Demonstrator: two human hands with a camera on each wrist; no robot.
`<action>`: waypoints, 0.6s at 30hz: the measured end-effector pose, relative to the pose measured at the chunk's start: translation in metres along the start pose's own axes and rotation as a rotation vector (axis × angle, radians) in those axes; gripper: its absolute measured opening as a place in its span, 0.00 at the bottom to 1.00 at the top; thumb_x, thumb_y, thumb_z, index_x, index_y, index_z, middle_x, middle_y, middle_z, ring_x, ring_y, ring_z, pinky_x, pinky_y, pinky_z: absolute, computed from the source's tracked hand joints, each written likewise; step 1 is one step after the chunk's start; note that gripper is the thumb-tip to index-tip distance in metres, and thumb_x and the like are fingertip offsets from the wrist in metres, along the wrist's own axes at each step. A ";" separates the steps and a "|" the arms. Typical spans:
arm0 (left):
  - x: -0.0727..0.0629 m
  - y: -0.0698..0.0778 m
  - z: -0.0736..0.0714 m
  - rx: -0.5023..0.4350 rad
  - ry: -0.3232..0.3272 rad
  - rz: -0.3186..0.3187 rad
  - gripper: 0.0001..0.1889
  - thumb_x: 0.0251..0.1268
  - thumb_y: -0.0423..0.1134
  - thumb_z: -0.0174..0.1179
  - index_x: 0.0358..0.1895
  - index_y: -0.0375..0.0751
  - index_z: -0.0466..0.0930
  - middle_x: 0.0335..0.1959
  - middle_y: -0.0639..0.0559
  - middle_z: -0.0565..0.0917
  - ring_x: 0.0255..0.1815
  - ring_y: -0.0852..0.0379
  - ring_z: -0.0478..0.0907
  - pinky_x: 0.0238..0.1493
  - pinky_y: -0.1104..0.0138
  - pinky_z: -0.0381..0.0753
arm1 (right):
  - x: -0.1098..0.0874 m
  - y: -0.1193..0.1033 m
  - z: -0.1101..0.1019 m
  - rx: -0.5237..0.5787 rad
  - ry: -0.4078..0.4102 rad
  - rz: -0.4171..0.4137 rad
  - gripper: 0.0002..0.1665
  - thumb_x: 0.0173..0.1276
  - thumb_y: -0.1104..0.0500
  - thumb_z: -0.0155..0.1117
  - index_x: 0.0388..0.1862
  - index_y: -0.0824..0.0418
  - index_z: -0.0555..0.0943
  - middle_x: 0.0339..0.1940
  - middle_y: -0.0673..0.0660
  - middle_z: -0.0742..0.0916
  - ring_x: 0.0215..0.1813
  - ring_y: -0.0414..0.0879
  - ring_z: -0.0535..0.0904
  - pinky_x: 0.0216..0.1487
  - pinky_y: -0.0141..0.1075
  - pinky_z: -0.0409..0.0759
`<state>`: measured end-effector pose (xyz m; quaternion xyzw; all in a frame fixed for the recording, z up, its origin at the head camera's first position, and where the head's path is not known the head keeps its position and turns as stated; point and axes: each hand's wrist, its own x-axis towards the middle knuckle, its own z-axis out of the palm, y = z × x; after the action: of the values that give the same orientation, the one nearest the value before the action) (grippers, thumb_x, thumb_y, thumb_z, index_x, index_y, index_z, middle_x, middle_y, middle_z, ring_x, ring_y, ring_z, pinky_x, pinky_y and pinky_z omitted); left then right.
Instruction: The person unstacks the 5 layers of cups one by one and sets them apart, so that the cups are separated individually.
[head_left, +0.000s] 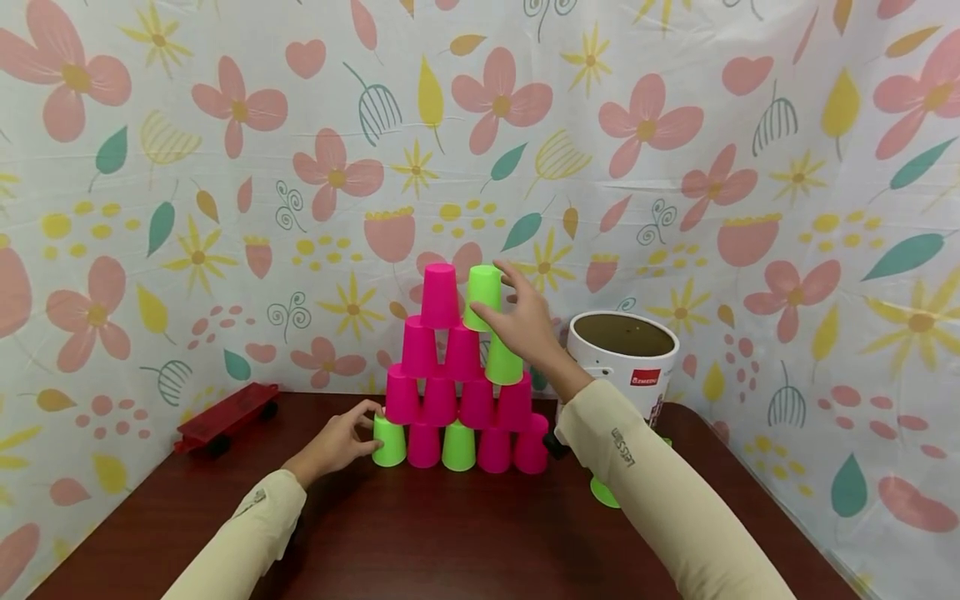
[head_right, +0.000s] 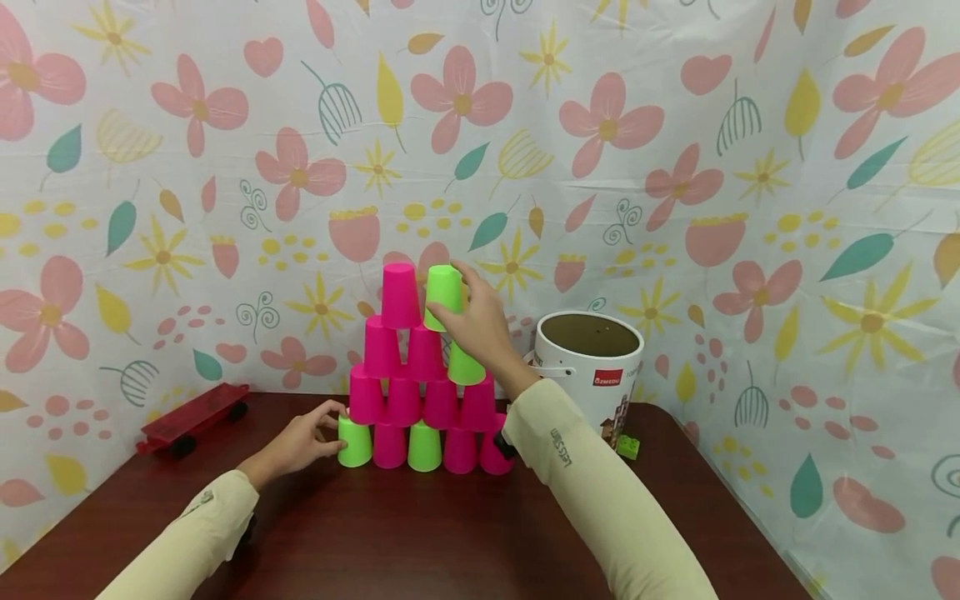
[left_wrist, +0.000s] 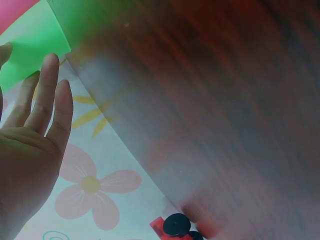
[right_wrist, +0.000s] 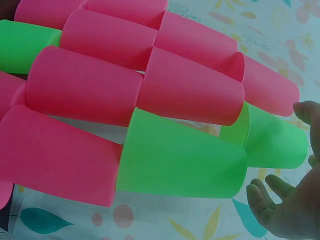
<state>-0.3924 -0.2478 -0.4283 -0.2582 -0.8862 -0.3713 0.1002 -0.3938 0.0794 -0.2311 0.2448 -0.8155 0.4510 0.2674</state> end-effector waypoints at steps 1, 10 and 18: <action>0.000 0.000 0.000 -0.001 0.002 0.005 0.23 0.60 0.30 0.69 0.54 0.48 0.69 0.45 0.37 0.85 0.18 0.48 0.79 0.25 0.67 0.78 | 0.001 -0.001 0.001 -0.011 0.000 0.000 0.43 0.65 0.47 0.70 0.76 0.48 0.64 0.70 0.59 0.74 0.61 0.62 0.74 0.55 0.55 0.77; -0.001 -0.001 0.000 0.003 0.010 -0.004 0.23 0.60 0.30 0.69 0.53 0.49 0.69 0.44 0.38 0.85 0.18 0.49 0.79 0.25 0.68 0.78 | 0.004 -0.001 0.008 0.013 0.000 0.002 0.38 0.65 0.49 0.71 0.71 0.52 0.67 0.63 0.63 0.79 0.53 0.60 0.81 0.45 0.51 0.82; -0.002 0.000 0.000 -0.009 -0.001 0.013 0.23 0.61 0.30 0.68 0.54 0.47 0.68 0.45 0.36 0.85 0.18 0.46 0.79 0.25 0.67 0.78 | -0.006 0.001 0.002 0.076 0.058 -0.084 0.31 0.64 0.57 0.73 0.63 0.57 0.71 0.59 0.63 0.81 0.47 0.58 0.83 0.39 0.50 0.84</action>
<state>-0.3910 -0.2480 -0.4289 -0.2648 -0.8829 -0.3744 0.1009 -0.3902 0.0789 -0.2369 0.2759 -0.7786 0.4771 0.3002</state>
